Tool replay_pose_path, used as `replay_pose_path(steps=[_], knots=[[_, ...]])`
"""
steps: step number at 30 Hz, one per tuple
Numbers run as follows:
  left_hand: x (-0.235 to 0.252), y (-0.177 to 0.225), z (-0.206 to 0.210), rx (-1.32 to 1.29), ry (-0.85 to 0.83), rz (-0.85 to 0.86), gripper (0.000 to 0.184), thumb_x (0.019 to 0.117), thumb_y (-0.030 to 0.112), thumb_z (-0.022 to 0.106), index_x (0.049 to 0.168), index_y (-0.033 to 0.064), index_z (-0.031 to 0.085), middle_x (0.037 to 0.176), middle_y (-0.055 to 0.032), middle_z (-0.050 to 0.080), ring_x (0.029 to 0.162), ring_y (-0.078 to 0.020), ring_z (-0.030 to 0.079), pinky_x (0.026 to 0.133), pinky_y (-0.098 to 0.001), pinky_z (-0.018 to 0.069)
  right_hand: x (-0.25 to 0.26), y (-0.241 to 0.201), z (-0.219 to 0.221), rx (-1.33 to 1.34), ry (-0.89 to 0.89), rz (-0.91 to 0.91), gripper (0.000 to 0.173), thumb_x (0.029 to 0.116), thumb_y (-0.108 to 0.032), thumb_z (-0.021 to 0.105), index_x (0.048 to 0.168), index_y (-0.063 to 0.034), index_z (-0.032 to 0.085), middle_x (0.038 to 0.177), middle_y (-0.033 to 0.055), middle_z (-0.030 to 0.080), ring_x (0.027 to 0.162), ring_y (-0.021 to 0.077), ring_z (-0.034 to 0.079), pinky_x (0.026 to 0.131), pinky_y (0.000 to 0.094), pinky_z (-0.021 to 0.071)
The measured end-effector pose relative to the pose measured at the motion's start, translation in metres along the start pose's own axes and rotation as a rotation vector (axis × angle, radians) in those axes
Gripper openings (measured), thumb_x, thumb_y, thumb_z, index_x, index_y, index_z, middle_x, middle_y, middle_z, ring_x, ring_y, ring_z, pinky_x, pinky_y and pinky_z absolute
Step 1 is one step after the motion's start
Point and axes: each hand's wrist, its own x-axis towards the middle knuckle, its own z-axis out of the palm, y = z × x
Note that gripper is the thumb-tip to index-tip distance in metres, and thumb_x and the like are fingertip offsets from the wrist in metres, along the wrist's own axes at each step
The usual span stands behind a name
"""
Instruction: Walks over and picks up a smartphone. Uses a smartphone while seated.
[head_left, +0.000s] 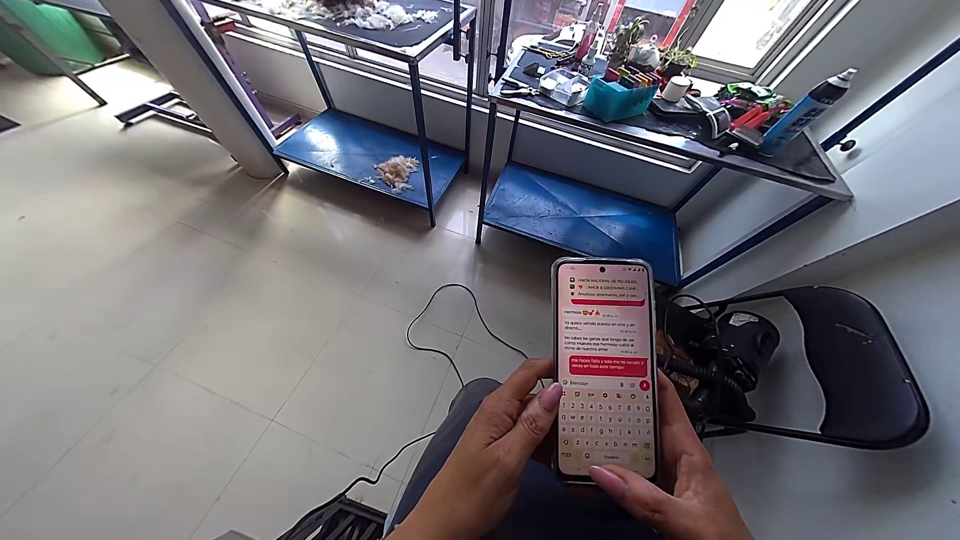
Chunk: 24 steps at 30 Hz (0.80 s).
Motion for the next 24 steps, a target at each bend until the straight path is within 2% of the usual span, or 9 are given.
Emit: replay_pose_path(steps=[10,21,24], knots=[[-0.0002,0.0005,0.0005,0.005,0.007,-0.004,0.034,0.1115,0.022,0.039,0.137,0.0029,0.051,0.113,-0.0046,0.071,0.099,-0.0129,0.072,0.087,-0.0307,0.0618,-0.0002,-0.0003,0.0000,-0.012,-0.008,-0.004,0.090,0.0840,-0.004,0.080,0.147,-0.0036,0.016,0.134,0.0023,0.061,0.114,0.0160,0.069,0.094,0.0381,0.0630],[0.0002,0.0009,0.0009,0.031,0.024,-0.005,0.034,0.1116,0.021,0.039,0.138,0.0037,0.050,0.112,-0.0045,0.071,0.097,-0.0128,0.073,0.086,-0.0302,0.0622,-0.0001,0.0019,-0.0024,-0.069,-0.015,-0.014,0.105,0.0786,0.002,0.082,0.152,0.0012,0.008,0.137,0.0049,0.059,0.119,0.0158,0.067,0.099,0.0372,0.0604],[0.0008,0.0008,0.0009,0.024,0.025,0.001,0.034,0.1116,0.021,0.038,0.138,0.0029,0.050,0.112,-0.0048,0.071,0.098,-0.0135,0.073,0.087,-0.0310,0.0622,0.0011,0.0019,-0.0032,-0.065,-0.025,-0.010,0.105,0.0787,0.002,0.082,0.153,0.0006,0.007,0.137,0.0046,0.059,0.118,0.0169,0.067,0.098,0.0380,0.0614]])
